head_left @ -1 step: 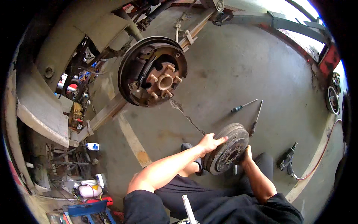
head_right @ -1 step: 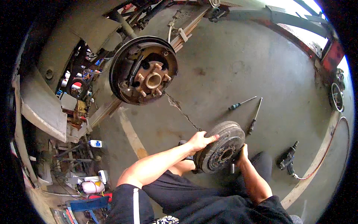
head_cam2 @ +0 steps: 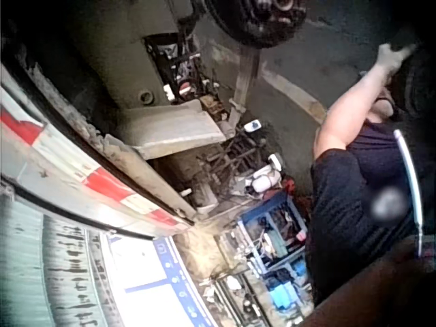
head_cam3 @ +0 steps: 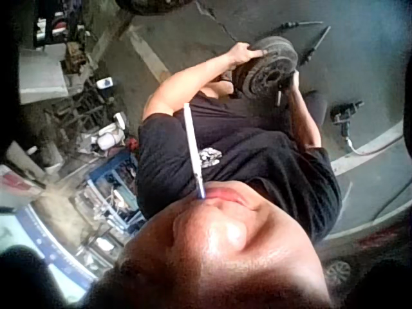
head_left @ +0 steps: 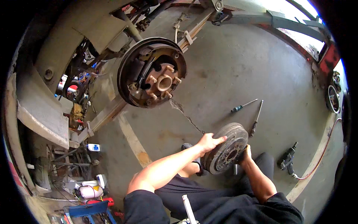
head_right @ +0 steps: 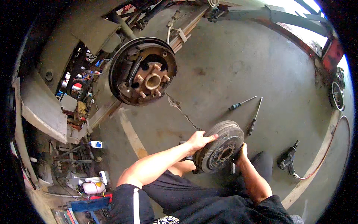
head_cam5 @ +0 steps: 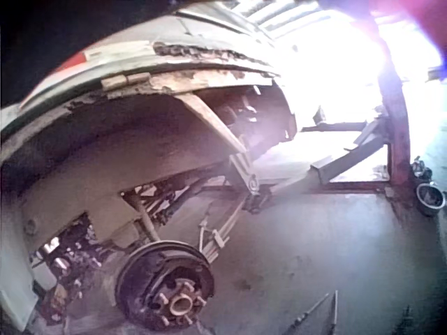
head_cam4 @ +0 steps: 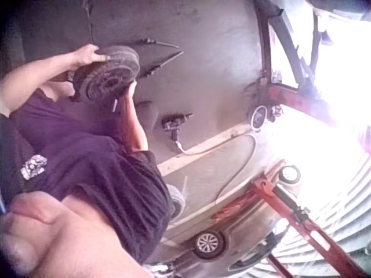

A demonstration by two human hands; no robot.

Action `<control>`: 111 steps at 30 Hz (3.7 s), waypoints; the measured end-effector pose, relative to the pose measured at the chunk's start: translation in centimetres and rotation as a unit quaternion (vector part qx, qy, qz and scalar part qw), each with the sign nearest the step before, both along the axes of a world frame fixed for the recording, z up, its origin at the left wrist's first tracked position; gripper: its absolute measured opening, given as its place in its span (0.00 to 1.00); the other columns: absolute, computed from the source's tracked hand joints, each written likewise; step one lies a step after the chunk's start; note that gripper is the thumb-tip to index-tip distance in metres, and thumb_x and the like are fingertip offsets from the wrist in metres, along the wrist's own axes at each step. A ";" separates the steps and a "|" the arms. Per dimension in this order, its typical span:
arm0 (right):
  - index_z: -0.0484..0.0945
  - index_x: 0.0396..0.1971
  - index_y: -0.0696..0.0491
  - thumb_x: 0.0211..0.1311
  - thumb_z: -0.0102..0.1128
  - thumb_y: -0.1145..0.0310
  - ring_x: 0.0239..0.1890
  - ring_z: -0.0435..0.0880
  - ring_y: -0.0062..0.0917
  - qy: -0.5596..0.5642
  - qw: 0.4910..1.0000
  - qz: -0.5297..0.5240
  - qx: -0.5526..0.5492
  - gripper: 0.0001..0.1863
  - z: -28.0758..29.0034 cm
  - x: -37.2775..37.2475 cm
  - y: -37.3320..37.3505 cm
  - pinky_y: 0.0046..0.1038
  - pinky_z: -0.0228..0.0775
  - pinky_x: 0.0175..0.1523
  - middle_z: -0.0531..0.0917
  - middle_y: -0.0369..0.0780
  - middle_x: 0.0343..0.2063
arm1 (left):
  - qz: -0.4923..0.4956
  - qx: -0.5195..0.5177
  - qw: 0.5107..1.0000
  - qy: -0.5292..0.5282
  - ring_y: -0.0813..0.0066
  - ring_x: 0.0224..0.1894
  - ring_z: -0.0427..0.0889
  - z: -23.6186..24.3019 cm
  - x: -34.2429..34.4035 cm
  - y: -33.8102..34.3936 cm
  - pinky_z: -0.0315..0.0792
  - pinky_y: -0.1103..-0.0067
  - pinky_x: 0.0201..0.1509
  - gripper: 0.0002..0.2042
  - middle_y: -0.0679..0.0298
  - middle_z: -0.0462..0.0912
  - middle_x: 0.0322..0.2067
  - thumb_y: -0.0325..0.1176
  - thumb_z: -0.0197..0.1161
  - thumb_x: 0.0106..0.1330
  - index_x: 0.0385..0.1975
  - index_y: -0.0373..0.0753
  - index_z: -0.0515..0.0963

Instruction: The person uses an impact wrench to remove lug nuts from a car's front tire, then removes the tire and brake drum. The person repeats the process on the rear tire, removing the tire and brake drum as well.

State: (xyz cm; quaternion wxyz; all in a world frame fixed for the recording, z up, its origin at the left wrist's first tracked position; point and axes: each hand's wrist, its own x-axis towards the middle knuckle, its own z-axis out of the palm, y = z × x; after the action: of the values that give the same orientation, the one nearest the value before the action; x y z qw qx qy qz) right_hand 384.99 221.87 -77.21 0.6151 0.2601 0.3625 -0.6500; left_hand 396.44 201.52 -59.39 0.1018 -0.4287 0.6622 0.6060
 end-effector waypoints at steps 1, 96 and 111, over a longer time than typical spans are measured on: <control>0.69 0.61 0.52 0.62 0.33 0.35 0.56 0.73 0.42 0.036 0.998 0.033 0.048 0.40 -0.7 -0.4 -0.8 0.52 0.64 0.56 0.73 0.44 0.58 | 0.000 0.024 1.000 -0.003 0.57 0.51 0.79 -0.2 -0.1 -1.0 0.73 0.69 0.54 0.51 0.37 0.78 0.47 0.60 0.73 0.50 0.54 0.11 0.63; 0.76 0.30 0.58 0.54 0.50 0.25 0.20 0.76 0.29 0.128 0.904 -0.082 0.400 0.42 -19.1 -18.5 10.4 0.28 0.67 0.23 0.70 0.37 0.18 | -0.044 -0.435 0.898 0.041 0.73 0.49 0.78 13.7 -1.1 -3.8 0.72 0.75 0.56 0.20 0.60 0.80 0.47 0.25 0.65 0.61 0.53 0.33 0.73; 0.75 0.26 0.62 0.56 0.49 0.26 0.17 0.77 0.30 0.138 0.897 -0.083 0.411 0.43 -18.8 -18.9 10.4 0.29 0.68 0.23 0.70 0.38 0.16 | 0.347 -0.245 0.884 0.194 0.62 0.49 0.78 11.3 0.4 -11.2 0.77 0.64 0.49 0.17 0.55 0.75 0.49 0.27 0.54 0.69 0.56 0.30 0.66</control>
State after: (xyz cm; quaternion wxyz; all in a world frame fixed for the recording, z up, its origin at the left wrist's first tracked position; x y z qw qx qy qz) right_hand 366.13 232.30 -95.99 0.3411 0.4267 0.6557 -0.5212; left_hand 396.87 190.33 -48.05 -0.3541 -0.5161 0.6053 0.4918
